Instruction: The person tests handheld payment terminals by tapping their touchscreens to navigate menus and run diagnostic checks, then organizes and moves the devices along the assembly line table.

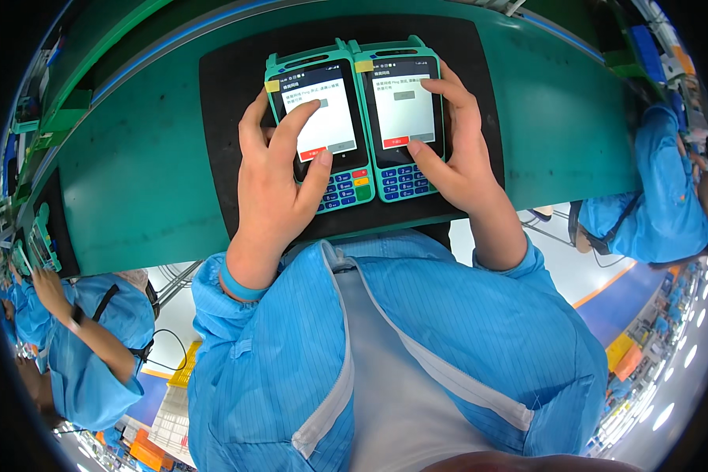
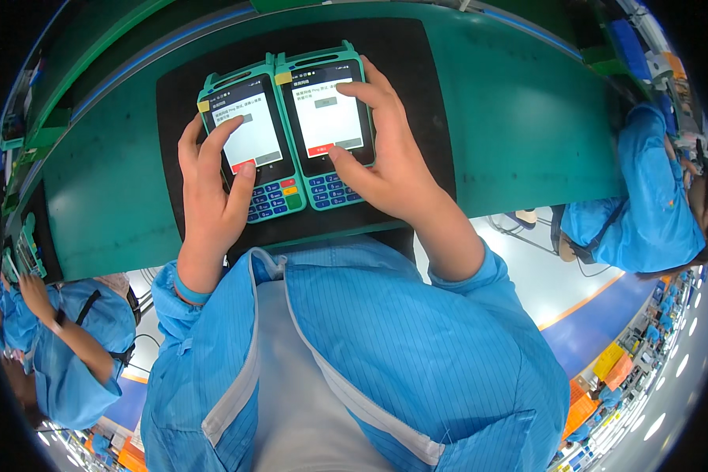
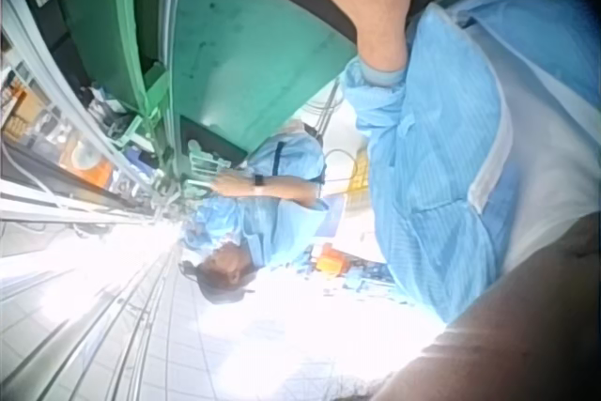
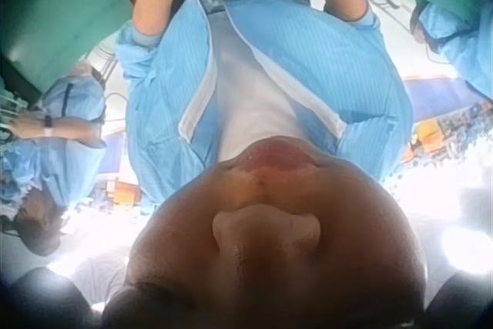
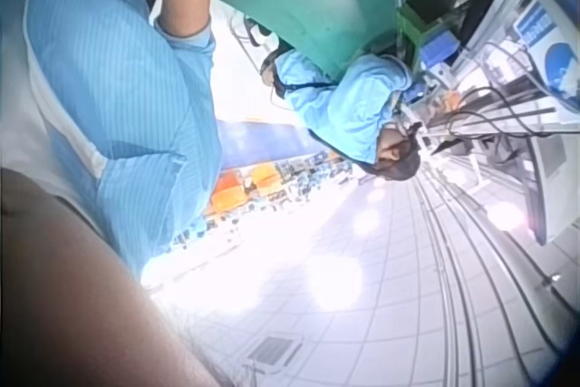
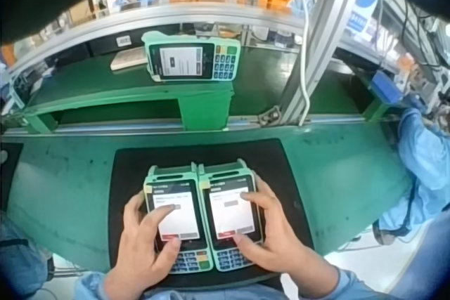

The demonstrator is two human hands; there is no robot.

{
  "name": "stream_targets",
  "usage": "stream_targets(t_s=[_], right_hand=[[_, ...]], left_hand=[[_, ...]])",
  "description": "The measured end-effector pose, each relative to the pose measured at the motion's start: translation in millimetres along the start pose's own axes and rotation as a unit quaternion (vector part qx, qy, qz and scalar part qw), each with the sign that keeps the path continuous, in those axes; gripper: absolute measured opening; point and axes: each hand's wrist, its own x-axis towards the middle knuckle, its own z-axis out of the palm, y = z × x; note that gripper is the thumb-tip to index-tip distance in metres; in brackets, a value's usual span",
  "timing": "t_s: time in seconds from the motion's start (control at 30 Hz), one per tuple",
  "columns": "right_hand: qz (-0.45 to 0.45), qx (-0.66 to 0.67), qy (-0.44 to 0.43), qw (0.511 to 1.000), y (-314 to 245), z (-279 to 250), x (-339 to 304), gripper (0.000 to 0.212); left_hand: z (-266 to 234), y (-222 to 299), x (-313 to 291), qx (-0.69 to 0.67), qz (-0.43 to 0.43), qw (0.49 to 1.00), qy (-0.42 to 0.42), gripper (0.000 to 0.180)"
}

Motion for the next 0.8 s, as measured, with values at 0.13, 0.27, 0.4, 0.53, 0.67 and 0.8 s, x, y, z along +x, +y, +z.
stream_targets(t_s=[0.13,0.27,0.4,0.53,0.67,0.8], right_hand=[[-0.011,0.003,0.0,1.0,1.5,-2.2,-0.7,0.065],[-0.012,0.004,0.0,1.0,0.9,-3.7,-1.6,0.064],[-0.003,0.002,-0.001,1.0,-0.2,-3.4,-3.9,0.064],[-0.003,0.005,-0.001,1.0,0.1,-2.6,-5.1,0.065],[-0.002,-0.004,-0.003,1.0,0.5,-0.8,-3.3,0.065],[-0.003,-0.007,-0.003,1.0,-0.2,-0.1,-1.9,0.065]], left_hand=[[2.0,2.9,-0.3,-0.005,-0.008,1.0,-0.007,0.046],[2.5,4.5,0.0,-0.025,-0.001,1.0,0.01,0.045],[2.0,4.8,-2.0,0.0,-0.01,1.0,-0.008,0.044],[2.7,3.7,-3.4,0.004,0.0,1.0,-0.002,0.043],[1.9,1.0,-2.3,0.007,0.005,1.0,0.003,0.043],[0.7,-0.3,-1.6,0.005,0.006,1.0,0.002,0.044]])
